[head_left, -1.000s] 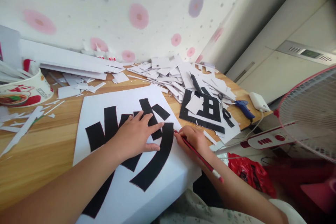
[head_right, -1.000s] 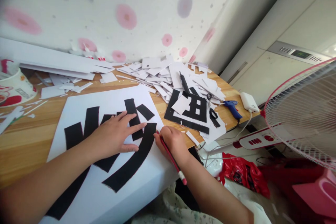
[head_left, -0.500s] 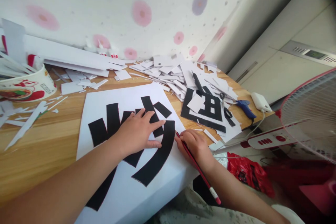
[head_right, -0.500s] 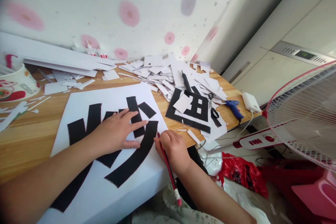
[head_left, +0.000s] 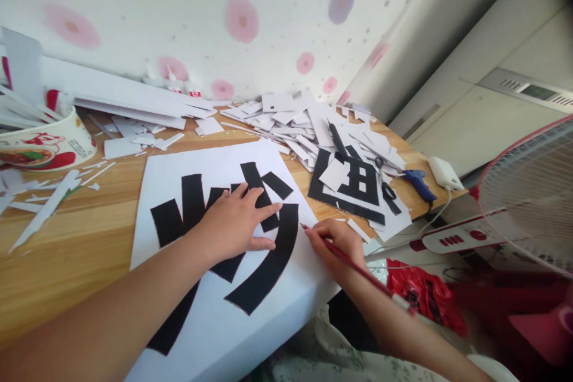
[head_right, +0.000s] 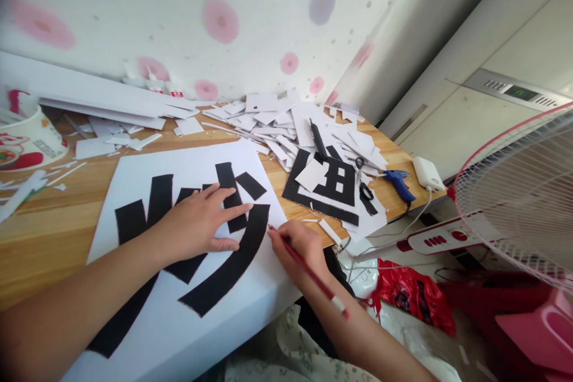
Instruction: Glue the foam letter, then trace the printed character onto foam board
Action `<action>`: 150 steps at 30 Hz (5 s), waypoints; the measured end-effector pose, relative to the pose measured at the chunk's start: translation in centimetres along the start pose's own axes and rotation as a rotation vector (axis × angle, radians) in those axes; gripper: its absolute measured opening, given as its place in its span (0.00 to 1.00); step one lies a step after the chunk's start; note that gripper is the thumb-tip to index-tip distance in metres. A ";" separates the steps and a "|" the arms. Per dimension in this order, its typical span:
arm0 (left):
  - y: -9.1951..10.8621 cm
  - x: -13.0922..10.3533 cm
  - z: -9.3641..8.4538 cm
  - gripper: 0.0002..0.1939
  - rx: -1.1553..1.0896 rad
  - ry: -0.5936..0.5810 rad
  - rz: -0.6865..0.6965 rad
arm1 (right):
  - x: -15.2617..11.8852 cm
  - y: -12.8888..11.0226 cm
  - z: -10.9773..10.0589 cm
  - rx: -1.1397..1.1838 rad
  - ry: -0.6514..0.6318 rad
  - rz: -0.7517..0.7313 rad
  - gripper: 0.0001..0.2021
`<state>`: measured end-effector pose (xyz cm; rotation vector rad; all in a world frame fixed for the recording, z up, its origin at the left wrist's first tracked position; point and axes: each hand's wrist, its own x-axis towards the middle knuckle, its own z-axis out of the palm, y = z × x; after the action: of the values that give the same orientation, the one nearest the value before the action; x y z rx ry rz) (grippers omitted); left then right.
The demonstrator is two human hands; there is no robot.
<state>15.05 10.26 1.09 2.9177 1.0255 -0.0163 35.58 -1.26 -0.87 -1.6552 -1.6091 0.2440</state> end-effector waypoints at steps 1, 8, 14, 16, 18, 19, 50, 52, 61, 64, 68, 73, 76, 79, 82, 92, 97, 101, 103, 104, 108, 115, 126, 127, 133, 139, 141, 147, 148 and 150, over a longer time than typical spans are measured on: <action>0.0 0.0 -0.1 0.37 0.001 -0.006 -0.002 | 0.3 0.2 0.1 0.055 0.033 0.119 0.10; 0.0 -0.1 -0.1 0.37 0.008 -0.003 0.002 | 2.4 0.7 0.9 0.218 0.033 0.329 0.13; 0.1 0.0 0.2 0.35 0.010 0.002 0.029 | 2.2 0.3 0.9 0.051 0.043 0.236 0.12; 0.1 0.0 0.2 0.35 0.001 0.000 0.028 | 2.2 0.2 0.9 0.029 0.036 0.226 0.12; 0.1 0.0 0.2 0.35 -0.011 0.000 0.024 | 2.3 0.0 0.8 0.017 0.016 0.226 0.12; 0.1 0.0 0.1 0.35 -0.017 -0.002 0.023 | 2.3 0.0 0.8 0.013 0.015 0.224 0.12; 0.2 -0.1 -0.2 0.34 -0.054 -0.018 0.009 | 0.8 0.5 0.3 0.066 -0.028 0.075 0.12; 0.2 -0.1 -0.2 0.34 -0.053 -0.015 0.011 | 0.9 0.6 0.2 0.069 -0.044 0.066 0.12; 0.1 -0.1 0.1 0.34 -0.021 -0.002 0.022 | 1.0 0.6 0.2 0.040 -0.032 0.076 0.12; 0.1 -0.1 0.1 0.34 -0.045 -0.008 0.016 | 1.1 0.7 0.4 0.032 -0.014 0.094 0.12; 0.1 -0.1 0.2 0.34 -0.054 -0.007 0.012 | 1.3 0.5 0.4 0.034 0.006 0.120 0.12; 0.2 0.0 0.1 0.34 -0.016 -0.002 0.025 | 1.5 0.1 0.3 0.039 -0.001 0.147 0.11; 0.2 -0.1 0.1 0.35 -0.008 -0.008 0.026 | 1.6 0.0 0.3 0.046 -0.004 0.165 0.12; 0.2 -0.1 0.2 0.35 -0.017 -0.013 0.025 | 1.7 0.0 0.5 0.027 0.001 0.193 0.12; 0.1 -0.1 0.3 0.36 -0.024 -0.007 0.019 | 1.8 0.1 0.6 0.031 -0.014 0.226 0.12; 0.2 -0.1 0.0 0.34 -0.005 -0.014 0.027 | 1.8 0.0 0.7 0.012 -0.015 0.240 0.12; 0.3 0.0 -0.3 0.34 -0.001 -0.029 0.014 | 1.2 0.1 0.7 0.000 -0.003 0.101 0.13; 0.3 -0.1 -0.3 0.34 -0.003 -0.022 0.012 | 0.6 0.2 0.7 -0.001 -0.013 0.006 0.13; 0.3 -0.1 -0.3 0.34 0.000 -0.017 0.013 | 0.4 0.3 0.7 -0.003 -0.010 -0.033 0.13; 0.3 -0.1 -0.2 0.34 0.002 -0.014 0.015 | 0.3 0.3 0.7 -0.004 -0.007 -0.052 0.13; 0.3 -0.1 -0.2 0.34 0.010 -0.005 0.028 | 0.1 0.3 0.6 0.000 0.001 -0.111 0.14; 0.2 -0.1 0.0 0.33 0.008 -0.006 0.026 | -0.3 0.2 0.5 0.012 -0.020 -0.145 0.14; 0.1 0.0 0.4 0.34 -0.006 0.003 0.020 | -1.2 -0.1 0.2 -0.019 -0.040 -0.221 0.13; 0.1 0.0 0.4 0.34 -0.007 0.001 0.019 | -1.3 -0.1 0.2 -0.019 -0.041 -0.213 0.13; 0.2 0.1 0.2 0.33 -0.039 -0.016 0.011 | -1.2 -0.2 0.3 0.027 -0.008 -0.124 0.14; 0.2 0.0 0.1 0.34 -0.045 -0.028 0.002 | -1.1 -0.2 0.2 0.014 -0.036 -0.158 0.14; 0.2 0.0 0.0 0.34 -0.047 -0.025 0.000 | -1.2 -0.3 0.1 0.015 -0.056 -0.195 0.13; 0.3 0.0 0.0 0.33 -0.067 -0.019 -0.006 | -1.4 -0.5 0.0 0.038 -0.086 -0.231 0.14; 0.3 -0.1 0.0 0.33 -0.069 -0.014 -0.004 | -1.5 -0.5 0.0 0.044 -0.088 -0.232 0.14; 0.2 -0.1 0.1 0.33 -0.066 -0.006 0.004 | -1.6 -0.6 0.0 0.055 -0.092 -0.238 0.14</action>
<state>15.13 10.03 1.05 2.8581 1.0000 0.0093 34.88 -2.75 -1.10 -1.4133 -1.8340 0.2428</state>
